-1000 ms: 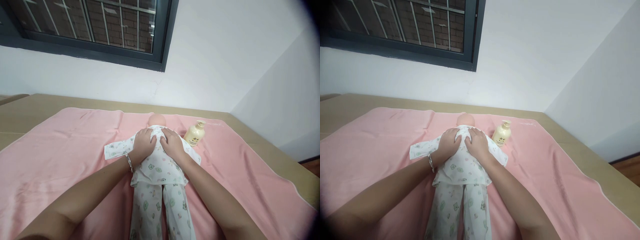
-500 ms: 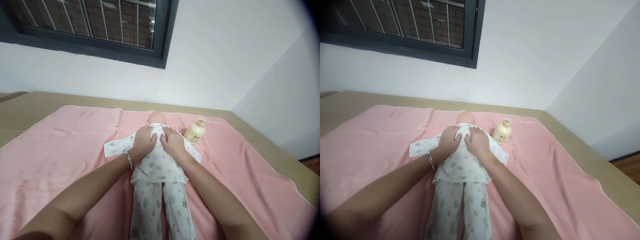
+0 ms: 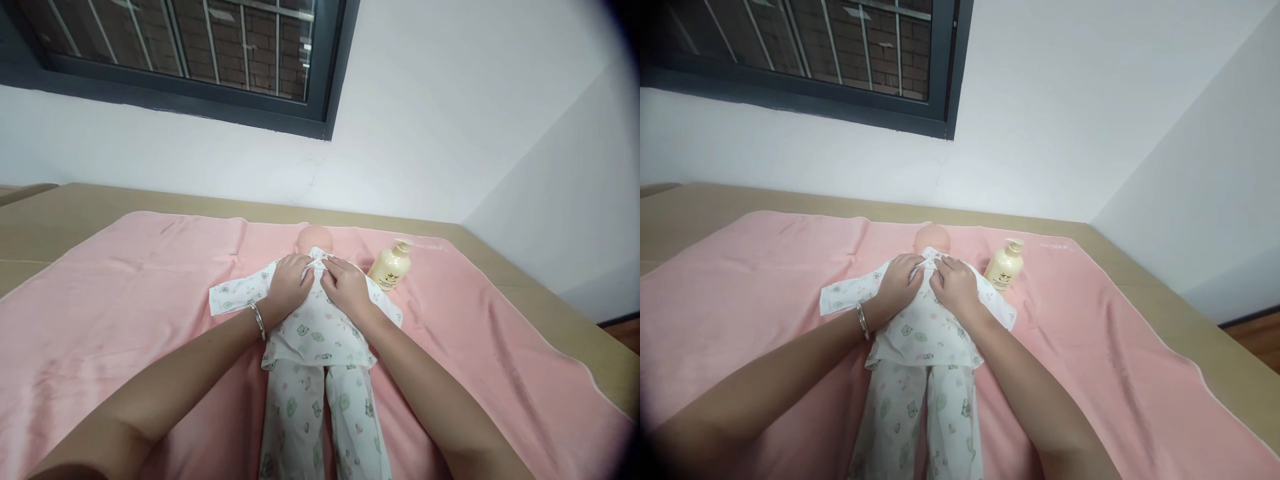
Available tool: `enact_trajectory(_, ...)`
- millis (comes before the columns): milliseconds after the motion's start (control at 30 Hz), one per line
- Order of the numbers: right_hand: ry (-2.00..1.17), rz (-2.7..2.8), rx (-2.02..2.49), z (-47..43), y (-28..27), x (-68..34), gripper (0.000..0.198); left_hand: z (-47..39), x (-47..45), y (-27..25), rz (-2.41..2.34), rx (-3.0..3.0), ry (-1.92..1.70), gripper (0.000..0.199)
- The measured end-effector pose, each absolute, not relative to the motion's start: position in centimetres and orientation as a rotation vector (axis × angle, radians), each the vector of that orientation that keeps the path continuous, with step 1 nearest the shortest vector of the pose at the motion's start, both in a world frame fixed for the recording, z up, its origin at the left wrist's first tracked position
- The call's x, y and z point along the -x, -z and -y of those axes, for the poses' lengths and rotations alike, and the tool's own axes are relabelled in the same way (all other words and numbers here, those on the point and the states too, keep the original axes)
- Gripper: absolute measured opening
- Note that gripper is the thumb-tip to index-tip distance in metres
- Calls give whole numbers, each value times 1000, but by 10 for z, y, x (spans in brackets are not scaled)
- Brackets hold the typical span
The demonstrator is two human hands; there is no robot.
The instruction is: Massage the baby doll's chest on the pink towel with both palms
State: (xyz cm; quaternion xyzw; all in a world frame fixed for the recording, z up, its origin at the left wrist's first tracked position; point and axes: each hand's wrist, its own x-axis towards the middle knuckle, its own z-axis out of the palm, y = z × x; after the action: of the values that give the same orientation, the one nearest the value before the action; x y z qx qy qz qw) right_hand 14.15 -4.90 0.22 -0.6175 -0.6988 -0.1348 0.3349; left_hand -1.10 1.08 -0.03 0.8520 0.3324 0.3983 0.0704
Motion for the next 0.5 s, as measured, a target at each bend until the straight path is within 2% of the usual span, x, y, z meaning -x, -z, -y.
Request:
enact_trajectory(133,378,1722,1696,53,0,-138,31,-9,11,0,-1044,-2581,-1220,18)
enact_trajectory(267,274,1790,1743,52,-7,-138,39,-10,11,0,-1072,-2585,-1109,27)
enact_trajectory(400,181,1901,1693,47,-11,-143,45,-12,10,-1,-1080,-2594,-1049,32)
enact_trajectory(500,171,1904,1570,47,-8,-146,41,-12,11,-1,-1027,-2629,-1077,31)
